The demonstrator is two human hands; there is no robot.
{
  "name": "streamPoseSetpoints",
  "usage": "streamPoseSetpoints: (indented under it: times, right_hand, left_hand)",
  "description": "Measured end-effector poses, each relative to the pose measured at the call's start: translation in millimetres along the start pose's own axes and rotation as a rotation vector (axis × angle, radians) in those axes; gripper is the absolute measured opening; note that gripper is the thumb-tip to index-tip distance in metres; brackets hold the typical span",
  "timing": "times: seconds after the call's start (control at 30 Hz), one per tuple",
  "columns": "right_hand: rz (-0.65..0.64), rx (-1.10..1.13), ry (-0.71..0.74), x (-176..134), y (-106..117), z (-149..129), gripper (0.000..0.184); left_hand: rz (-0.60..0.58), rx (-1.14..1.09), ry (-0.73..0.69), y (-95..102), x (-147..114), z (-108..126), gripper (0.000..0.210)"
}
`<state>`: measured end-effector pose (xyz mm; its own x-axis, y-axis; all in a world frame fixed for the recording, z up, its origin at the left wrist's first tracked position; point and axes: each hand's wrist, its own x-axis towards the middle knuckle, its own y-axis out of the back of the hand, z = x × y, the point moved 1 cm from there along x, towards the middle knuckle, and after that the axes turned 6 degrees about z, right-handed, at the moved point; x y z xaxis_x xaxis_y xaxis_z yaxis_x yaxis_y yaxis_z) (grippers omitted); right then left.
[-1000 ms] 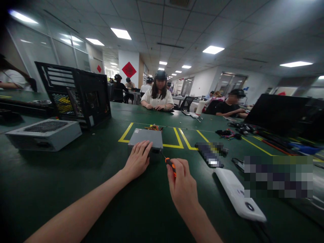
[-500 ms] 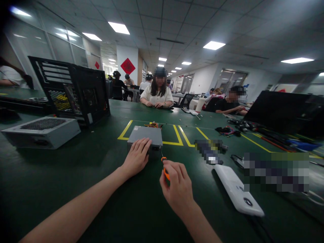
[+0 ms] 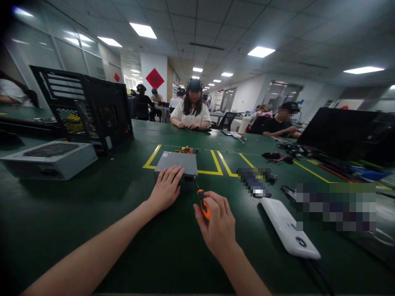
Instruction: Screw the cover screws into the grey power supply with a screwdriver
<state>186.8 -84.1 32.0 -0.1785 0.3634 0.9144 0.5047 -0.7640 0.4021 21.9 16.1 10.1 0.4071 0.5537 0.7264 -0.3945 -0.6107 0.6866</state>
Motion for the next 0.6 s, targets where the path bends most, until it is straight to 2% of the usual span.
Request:
streamPoseSetpoints:
  times: [0.2, 0.37, 0.6]
  right_hand:
    - [0.044, 0.085, 0.002, -2.2, -1.8, -0.1, 0.039]
    - [0.039, -0.015, -0.045, -1.5, -2.6, 2.5, 0.033]
    - [0.033, 0.038, 0.053, -1.8, -4.3, 1.9, 0.038]
  left_hand:
    - [0.008, -0.004, 0.012, -0.1, -0.3, -2.1, 0.053]
    - [0.005, -0.012, 0.007, 0.1, -0.1, -4.4, 0.051]
    - [0.015, -0.015, -0.013, 1.2, 0.3, -7.1, 0.052]
